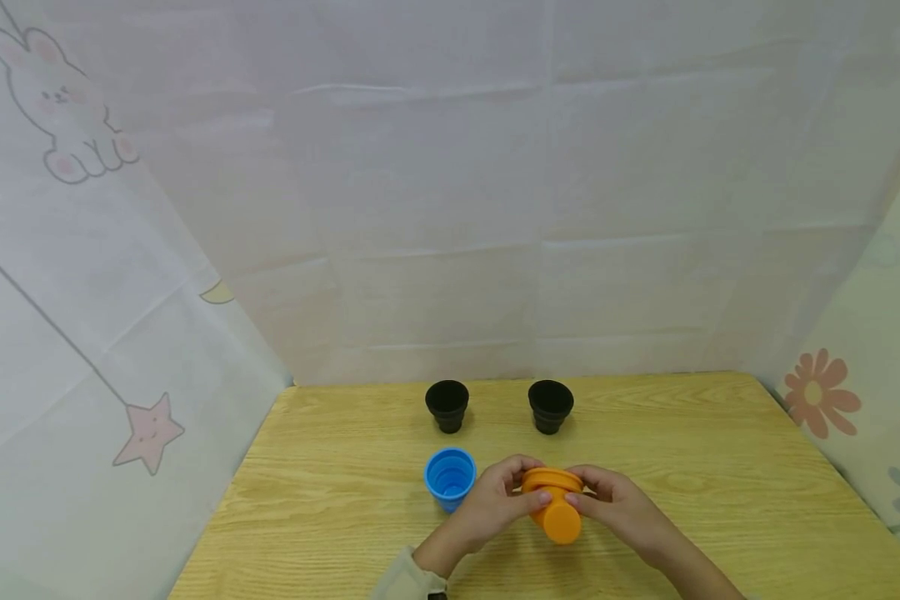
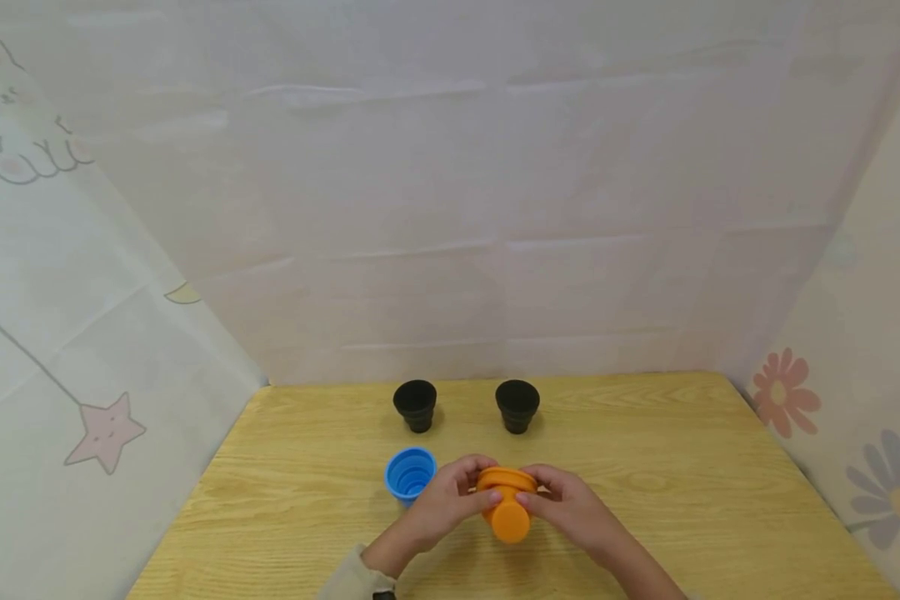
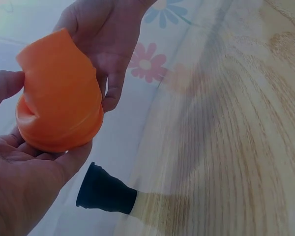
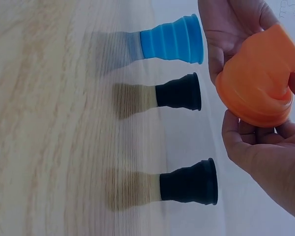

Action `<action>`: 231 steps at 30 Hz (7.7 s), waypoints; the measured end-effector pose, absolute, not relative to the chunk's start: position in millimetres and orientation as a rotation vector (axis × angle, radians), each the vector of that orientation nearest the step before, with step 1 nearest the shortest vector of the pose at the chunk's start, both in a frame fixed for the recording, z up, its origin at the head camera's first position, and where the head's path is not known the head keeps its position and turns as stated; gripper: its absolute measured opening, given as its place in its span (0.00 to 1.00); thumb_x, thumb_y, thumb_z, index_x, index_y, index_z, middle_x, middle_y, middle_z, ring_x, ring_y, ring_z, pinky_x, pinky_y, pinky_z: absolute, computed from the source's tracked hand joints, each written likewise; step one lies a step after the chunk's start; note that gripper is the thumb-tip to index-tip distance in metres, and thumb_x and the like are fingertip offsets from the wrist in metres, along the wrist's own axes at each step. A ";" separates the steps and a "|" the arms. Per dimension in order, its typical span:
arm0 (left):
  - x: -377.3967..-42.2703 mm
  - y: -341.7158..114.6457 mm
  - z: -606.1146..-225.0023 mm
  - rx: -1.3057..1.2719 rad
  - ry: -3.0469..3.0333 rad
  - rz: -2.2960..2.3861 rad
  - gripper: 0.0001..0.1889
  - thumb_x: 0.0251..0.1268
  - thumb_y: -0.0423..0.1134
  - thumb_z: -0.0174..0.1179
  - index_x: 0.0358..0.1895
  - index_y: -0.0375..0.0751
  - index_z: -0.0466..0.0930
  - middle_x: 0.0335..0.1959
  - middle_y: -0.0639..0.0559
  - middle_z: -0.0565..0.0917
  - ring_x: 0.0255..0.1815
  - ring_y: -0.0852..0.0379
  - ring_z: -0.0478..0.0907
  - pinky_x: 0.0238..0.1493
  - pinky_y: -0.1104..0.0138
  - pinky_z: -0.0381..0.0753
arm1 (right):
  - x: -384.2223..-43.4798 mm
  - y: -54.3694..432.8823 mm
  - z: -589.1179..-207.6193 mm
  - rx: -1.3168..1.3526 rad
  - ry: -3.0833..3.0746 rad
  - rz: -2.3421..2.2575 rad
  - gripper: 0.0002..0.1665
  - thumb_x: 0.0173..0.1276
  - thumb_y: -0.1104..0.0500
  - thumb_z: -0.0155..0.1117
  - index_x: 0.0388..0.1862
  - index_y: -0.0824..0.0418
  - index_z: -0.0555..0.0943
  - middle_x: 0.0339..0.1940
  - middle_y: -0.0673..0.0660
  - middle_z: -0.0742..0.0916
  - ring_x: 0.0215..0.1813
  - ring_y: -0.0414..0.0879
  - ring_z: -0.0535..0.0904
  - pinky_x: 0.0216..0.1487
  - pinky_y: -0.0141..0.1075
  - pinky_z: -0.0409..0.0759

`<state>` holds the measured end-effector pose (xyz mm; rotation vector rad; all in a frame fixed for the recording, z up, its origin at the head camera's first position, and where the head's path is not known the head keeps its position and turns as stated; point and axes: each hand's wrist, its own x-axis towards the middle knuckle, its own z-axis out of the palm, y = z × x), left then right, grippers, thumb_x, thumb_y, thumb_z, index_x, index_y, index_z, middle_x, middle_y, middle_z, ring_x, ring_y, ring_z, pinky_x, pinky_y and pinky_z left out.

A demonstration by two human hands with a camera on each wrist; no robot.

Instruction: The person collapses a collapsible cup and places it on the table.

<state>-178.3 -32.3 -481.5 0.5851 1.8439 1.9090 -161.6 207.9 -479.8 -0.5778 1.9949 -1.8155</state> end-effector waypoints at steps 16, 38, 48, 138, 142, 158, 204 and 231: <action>-178.1 -28.3 -477.2 0.518 1.885 1.912 0.15 0.68 0.31 0.65 0.54 0.32 0.77 0.46 0.48 0.82 0.42 0.56 0.80 0.41 0.70 0.85 | -160.4 199.2 -480.7 -0.564 2.133 -1.764 0.20 0.78 0.58 0.60 0.60 0.72 0.76 0.55 0.66 0.82 0.49 0.48 0.83 0.50 0.34 0.85; -179.7 -32.5 -479.7 0.593 2.039 1.820 0.19 0.67 0.47 0.69 0.55 0.44 0.78 0.46 0.54 0.84 0.42 0.59 0.81 0.44 0.69 0.85 | -153.2 190.2 -486.1 -1.009 2.892 -1.550 0.12 0.72 0.68 0.63 0.52 0.59 0.82 0.43 0.48 0.85 0.43 0.36 0.83 0.40 0.32 0.86; -176.8 -31.9 -478.6 0.601 1.953 1.895 0.18 0.67 0.39 0.69 0.54 0.39 0.74 0.44 0.51 0.85 0.40 0.58 0.80 0.41 0.70 0.84 | -152.5 187.4 -485.4 -0.823 2.771 -1.666 0.12 0.75 0.61 0.62 0.54 0.57 0.83 0.44 0.48 0.85 0.44 0.36 0.82 0.40 0.31 0.87; -174.0 -25.6 -477.9 0.461 2.062 2.080 0.19 0.67 0.40 0.69 0.56 0.39 0.75 0.46 0.48 0.85 0.48 0.55 0.80 0.48 0.70 0.80 | -155.1 190.0 -485.5 -0.260 2.179 -1.989 0.30 0.77 0.54 0.61 0.73 0.62 0.67 0.68 0.63 0.76 0.64 0.48 0.77 0.58 0.33 0.80; -172.4 -24.9 -476.8 0.460 1.981 2.142 0.20 0.67 0.38 0.69 0.53 0.36 0.71 0.45 0.47 0.82 0.48 0.54 0.79 0.46 0.72 0.82 | -154.4 190.0 -489.7 -0.304 2.050 -2.055 0.30 0.80 0.56 0.55 0.75 0.63 0.61 0.73 0.65 0.70 0.63 0.46 0.79 0.60 0.36 0.81; -172.8 -29.9 -479.9 0.514 2.045 1.881 0.26 0.64 0.47 0.71 0.62 0.47 0.74 0.46 0.54 0.87 0.43 0.56 0.80 0.46 0.68 0.81 | -151.2 188.2 -479.6 -0.280 2.243 -1.961 0.33 0.76 0.55 0.63 0.74 0.66 0.68 0.65 0.66 0.78 0.59 0.49 0.78 0.53 0.32 0.83; -174.7 -40.5 -480.0 0.586 1.952 1.952 0.32 0.63 0.42 0.72 0.69 0.49 0.71 0.50 0.49 0.80 0.46 0.54 0.83 0.47 0.68 0.85 | -154.2 195.4 -484.9 -0.920 2.137 -2.103 0.35 0.74 0.73 0.57 0.76 0.75 0.57 0.74 0.54 0.70 0.71 0.38 0.70 0.68 0.27 0.71; -174.5 -40.2 -479.0 0.481 1.859 2.028 0.25 0.72 0.49 0.63 0.65 0.37 0.73 0.49 0.44 0.76 0.43 0.51 0.85 0.50 0.42 0.83 | -152.2 195.7 -486.0 -0.805 2.023 -2.036 0.34 0.75 0.69 0.58 0.76 0.73 0.59 0.65 0.74 0.71 0.57 0.43 0.80 0.55 0.37 0.84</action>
